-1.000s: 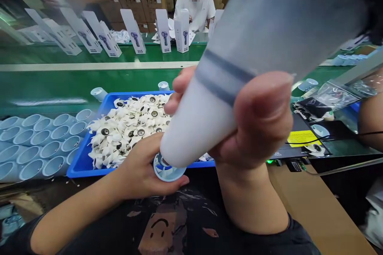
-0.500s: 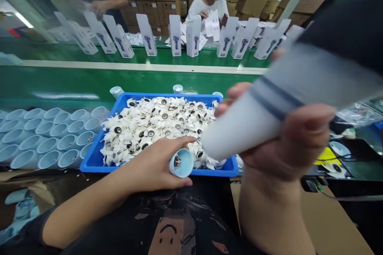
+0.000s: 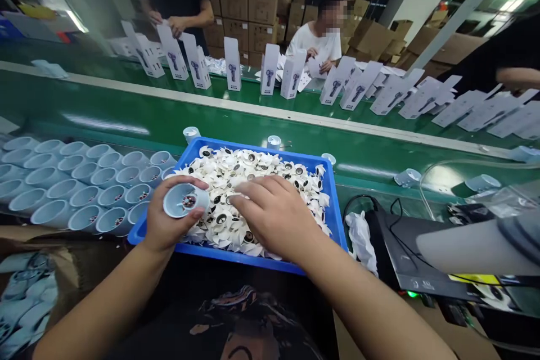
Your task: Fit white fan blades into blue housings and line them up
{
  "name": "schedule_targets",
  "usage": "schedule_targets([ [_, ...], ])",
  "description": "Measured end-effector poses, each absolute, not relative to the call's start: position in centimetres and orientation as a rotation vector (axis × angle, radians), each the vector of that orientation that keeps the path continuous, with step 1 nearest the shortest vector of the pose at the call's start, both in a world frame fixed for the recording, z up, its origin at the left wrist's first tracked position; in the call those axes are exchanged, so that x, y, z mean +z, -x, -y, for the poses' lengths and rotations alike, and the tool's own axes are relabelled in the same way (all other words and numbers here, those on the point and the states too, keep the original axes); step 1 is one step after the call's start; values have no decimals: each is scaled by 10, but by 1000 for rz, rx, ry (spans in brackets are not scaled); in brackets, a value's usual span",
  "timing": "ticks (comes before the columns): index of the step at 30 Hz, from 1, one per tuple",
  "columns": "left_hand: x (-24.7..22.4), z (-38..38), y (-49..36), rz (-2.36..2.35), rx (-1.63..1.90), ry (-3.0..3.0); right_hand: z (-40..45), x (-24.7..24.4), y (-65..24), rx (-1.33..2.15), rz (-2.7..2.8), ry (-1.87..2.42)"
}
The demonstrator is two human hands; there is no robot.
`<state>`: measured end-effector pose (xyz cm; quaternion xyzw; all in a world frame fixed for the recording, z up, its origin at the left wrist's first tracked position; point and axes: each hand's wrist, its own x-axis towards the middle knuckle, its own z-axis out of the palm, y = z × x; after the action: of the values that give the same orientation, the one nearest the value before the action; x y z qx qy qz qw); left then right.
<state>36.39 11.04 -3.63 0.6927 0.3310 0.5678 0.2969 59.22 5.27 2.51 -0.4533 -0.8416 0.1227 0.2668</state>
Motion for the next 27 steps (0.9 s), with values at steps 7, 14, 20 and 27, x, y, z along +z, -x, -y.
schedule_targets([
  [7, -37, -105, -354, -949, 1382, -1774, -151, 7, -544, -48, 2933, 1471],
  [14, -38, -108, -355, -924, 1273, -1712, -151, 10, -539, 34, 2902, 1715],
  [20, -48, -112, -354, -899, 1322, -1694, -133, 13, -565, 508, 2396, 1592],
  [27, -31, -96, -353, -802, 1313, -2053, -63, -3, -582, 1302, 1556, 1074],
])
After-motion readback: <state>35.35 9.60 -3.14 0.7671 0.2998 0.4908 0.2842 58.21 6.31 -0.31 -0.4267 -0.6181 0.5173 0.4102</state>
